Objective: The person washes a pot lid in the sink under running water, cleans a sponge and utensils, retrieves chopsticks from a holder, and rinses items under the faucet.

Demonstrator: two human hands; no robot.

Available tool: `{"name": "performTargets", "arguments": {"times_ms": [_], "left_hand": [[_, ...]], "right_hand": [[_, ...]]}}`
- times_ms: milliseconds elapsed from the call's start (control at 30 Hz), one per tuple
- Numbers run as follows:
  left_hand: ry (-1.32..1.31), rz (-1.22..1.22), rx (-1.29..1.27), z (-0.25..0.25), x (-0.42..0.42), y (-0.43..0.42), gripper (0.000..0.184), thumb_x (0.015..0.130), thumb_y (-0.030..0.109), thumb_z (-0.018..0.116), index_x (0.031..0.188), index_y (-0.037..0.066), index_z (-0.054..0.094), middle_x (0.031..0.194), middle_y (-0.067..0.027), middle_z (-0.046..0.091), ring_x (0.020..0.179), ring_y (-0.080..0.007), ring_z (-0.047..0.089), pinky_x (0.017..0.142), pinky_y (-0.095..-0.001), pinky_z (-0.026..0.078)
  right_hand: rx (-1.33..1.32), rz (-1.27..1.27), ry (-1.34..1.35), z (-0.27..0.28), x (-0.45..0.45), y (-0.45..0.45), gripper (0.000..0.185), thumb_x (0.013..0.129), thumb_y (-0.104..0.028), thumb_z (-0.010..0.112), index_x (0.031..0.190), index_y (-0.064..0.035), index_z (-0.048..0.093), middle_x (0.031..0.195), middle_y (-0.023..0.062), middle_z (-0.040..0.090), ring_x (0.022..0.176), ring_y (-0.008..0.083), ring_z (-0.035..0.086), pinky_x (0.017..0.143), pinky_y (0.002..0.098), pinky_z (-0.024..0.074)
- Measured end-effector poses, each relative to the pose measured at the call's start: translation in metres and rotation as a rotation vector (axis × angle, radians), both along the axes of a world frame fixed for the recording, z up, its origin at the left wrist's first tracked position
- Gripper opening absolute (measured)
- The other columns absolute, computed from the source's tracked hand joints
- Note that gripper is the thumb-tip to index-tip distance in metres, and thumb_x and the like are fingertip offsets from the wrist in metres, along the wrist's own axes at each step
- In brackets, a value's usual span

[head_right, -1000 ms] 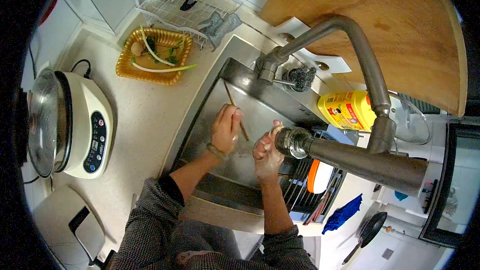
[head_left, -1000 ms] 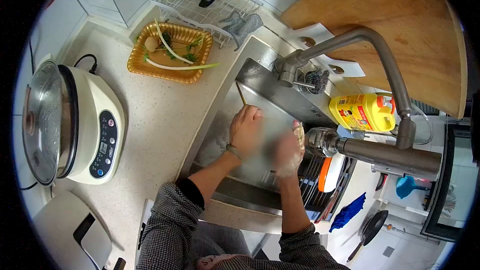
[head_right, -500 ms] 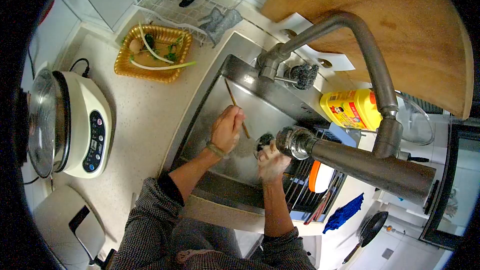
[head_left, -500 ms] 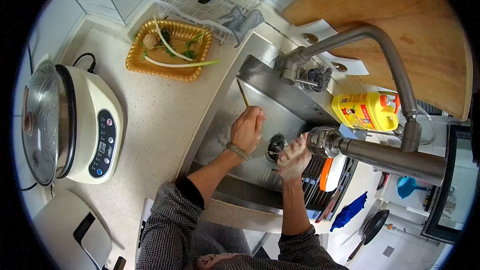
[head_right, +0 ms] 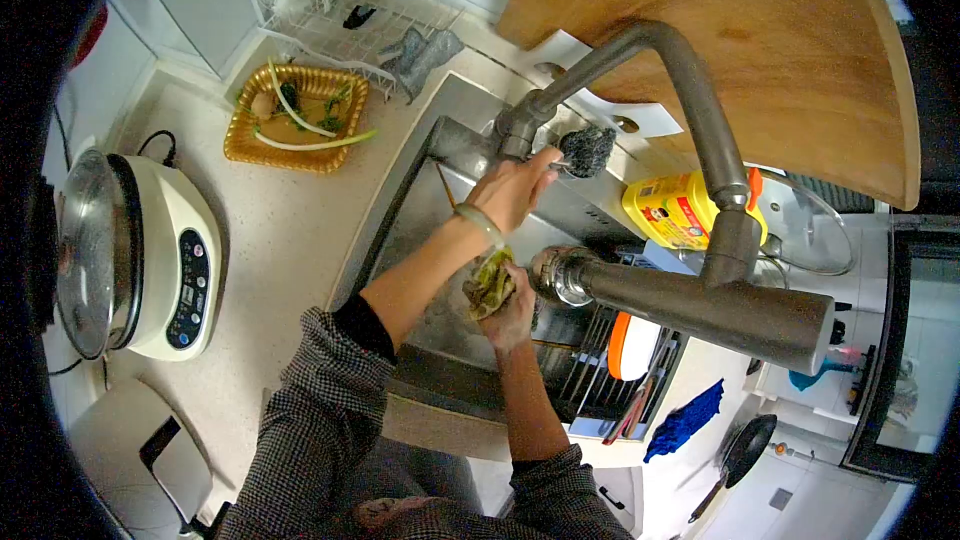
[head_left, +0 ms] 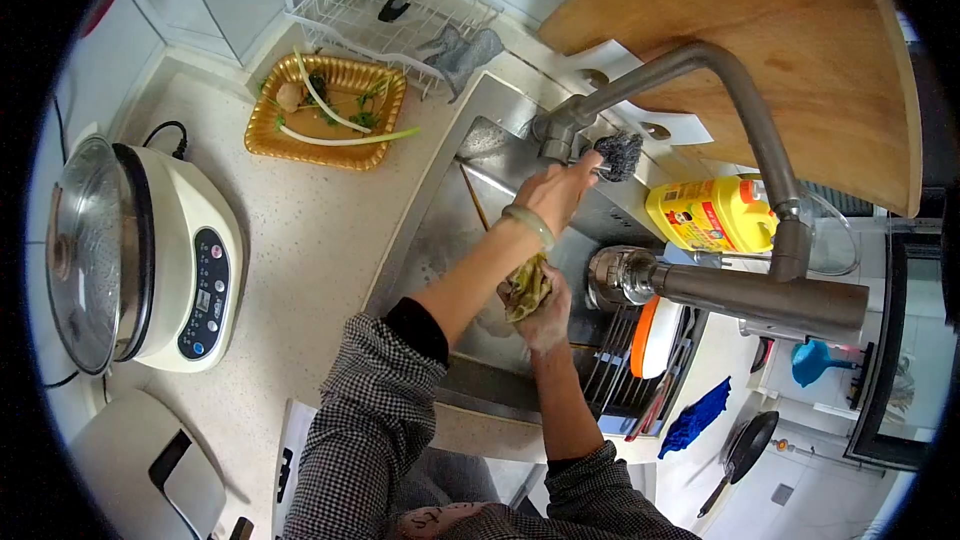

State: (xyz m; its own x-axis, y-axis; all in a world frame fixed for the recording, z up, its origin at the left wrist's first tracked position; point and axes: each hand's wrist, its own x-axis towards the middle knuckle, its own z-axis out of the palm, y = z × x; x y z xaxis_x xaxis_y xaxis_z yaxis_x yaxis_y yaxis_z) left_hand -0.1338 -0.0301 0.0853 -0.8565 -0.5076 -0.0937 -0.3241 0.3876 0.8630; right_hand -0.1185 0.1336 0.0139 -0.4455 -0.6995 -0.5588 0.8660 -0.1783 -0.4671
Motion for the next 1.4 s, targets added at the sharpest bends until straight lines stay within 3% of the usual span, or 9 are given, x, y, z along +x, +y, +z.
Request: {"name": "performTargets", "arguments": {"times_ms": [600,700,800,867,1000,1100,1200,1300,1400], "left_hand": [[0.216,0.239,-0.255,-0.062,0.059,0.062,0.032,0.085,0.019,0.050,0.112,0.003,0.046,0.100,-0.0195,0.050,0.094,-0.0351,0.050,0.081,-0.0429,0.041],[0.379,0.171,0.102,-0.072,0.070,0.089,0.030,0.082,0.016,0.052,0.107,0.000,0.049,0.097,-0.0168,0.050,0.095,-0.0351,0.047,0.085,-0.0445,0.038],[0.130,0.082,-0.764,-0.084,0.060,0.107,0.035,0.073,0.019,0.058,0.102,0.001,0.050,0.092,-0.0176,0.050,0.091,-0.0359,0.048,0.090,-0.0437,0.033],[0.330,0.191,-0.126,-0.120,0.039,0.089,0.026,0.080,0.011,0.050,0.104,0.002,0.051,0.095,-0.0160,0.051,0.095,-0.0361,0.046,0.087,-0.0445,0.036],[0.186,0.219,0.194,-0.121,0.039,0.072,0.032,0.081,0.013,0.047,0.112,0.005,0.050,0.119,-0.0158,0.048,0.114,-0.0328,0.040,0.098,-0.0397,0.029],[-0.227,0.174,-0.463,-0.093,0.036,0.119,0.046,0.082,0.020,0.044,0.124,0.003,0.036,0.129,-0.0203,0.036,0.122,-0.0357,0.030,0.103,-0.0436,0.021],[-0.298,0.288,-0.528,-0.096,0.035,0.090,0.062,0.083,0.028,0.041,0.135,0.000,0.022,0.139,-0.0248,0.024,0.130,-0.0387,0.020,0.108,-0.0475,0.012],[0.279,0.340,0.218,-0.129,0.036,0.065,0.052,0.084,0.013,0.046,0.134,0.009,0.034,0.140,-0.0183,0.029,0.127,-0.0340,0.030,0.106,-0.0508,0.016],[-0.106,0.206,-0.348,-0.129,0.029,0.112,0.045,0.091,0.020,0.034,0.133,0.006,0.033,0.140,-0.0144,0.029,0.128,-0.0351,0.026,0.106,-0.0462,0.019]], "right_hand": [[-0.075,-0.068,0.098,-0.022,-0.021,0.005,0.042,0.093,-0.039,0.037,0.117,-0.0058,0.047,0.114,0.0098,0.054,0.104,0.0232,0.052,0.093,0.0367,0.0414],[-0.260,0.115,0.051,-0.063,-0.049,0.009,0.040,0.093,-0.040,0.038,0.117,-0.0087,0.045,0.118,0.0063,0.050,0.108,0.0182,0.049,0.092,0.0293,0.0412],[-0.173,-0.010,-0.194,-0.043,-0.027,-0.020,0.040,0.093,-0.039,0.037,0.116,-0.0068,0.046,0.115,0.0076,0.052,0.106,0.0220,0.050,0.091,0.0341,0.0420],[-0.126,-0.069,-0.305,-0.018,-0.008,-0.035,0.040,0.093,-0.038,0.036,0.116,-0.0059,0.046,0.114,0.0082,0.053,0.106,0.0238,0.051,0.091,0.0366,0.0424],[0.081,-0.115,-0.121,-0.025,0.001,-0.027,0.043,0.091,-0.033,0.040,0.123,-0.0037,0.040,0.126,0.0135,0.044,0.116,0.0296,0.041,0.101,0.0467,0.0289],[0.091,0.345,1.110,-0.069,-0.021,-0.024,0.039,0.092,-0.032,0.040,0.121,-0.0057,0.044,0.126,0.0102,0.045,0.119,0.0250,0.038,0.102,0.0475,0.0268],[0.142,0.131,0.583,-0.043,0.000,-0.029,0.035,0.093,-0.030,0.039,0.120,-0.0072,0.045,0.124,0.0106,0.046,0.112,0.0250,0.043,0.096,0.0431,0.0321],[0.208,-0.075,0.050,-0.012,0.020,-0.028,0.032,0.093,-0.027,0.037,0.118,-0.0087,0.045,0.122,0.0110,0.048,0.105,0.0250,0.049,0.090,0.0387,0.0374],[0.025,-0.064,-0.032,-0.031,-0.015,-0.032,0.031,0.092,-0.026,0.041,0.116,-0.0089,0.049,0.114,0.0087,0.053,0.103,0.0227,0.051,0.087,0.0362,0.0404]]}}
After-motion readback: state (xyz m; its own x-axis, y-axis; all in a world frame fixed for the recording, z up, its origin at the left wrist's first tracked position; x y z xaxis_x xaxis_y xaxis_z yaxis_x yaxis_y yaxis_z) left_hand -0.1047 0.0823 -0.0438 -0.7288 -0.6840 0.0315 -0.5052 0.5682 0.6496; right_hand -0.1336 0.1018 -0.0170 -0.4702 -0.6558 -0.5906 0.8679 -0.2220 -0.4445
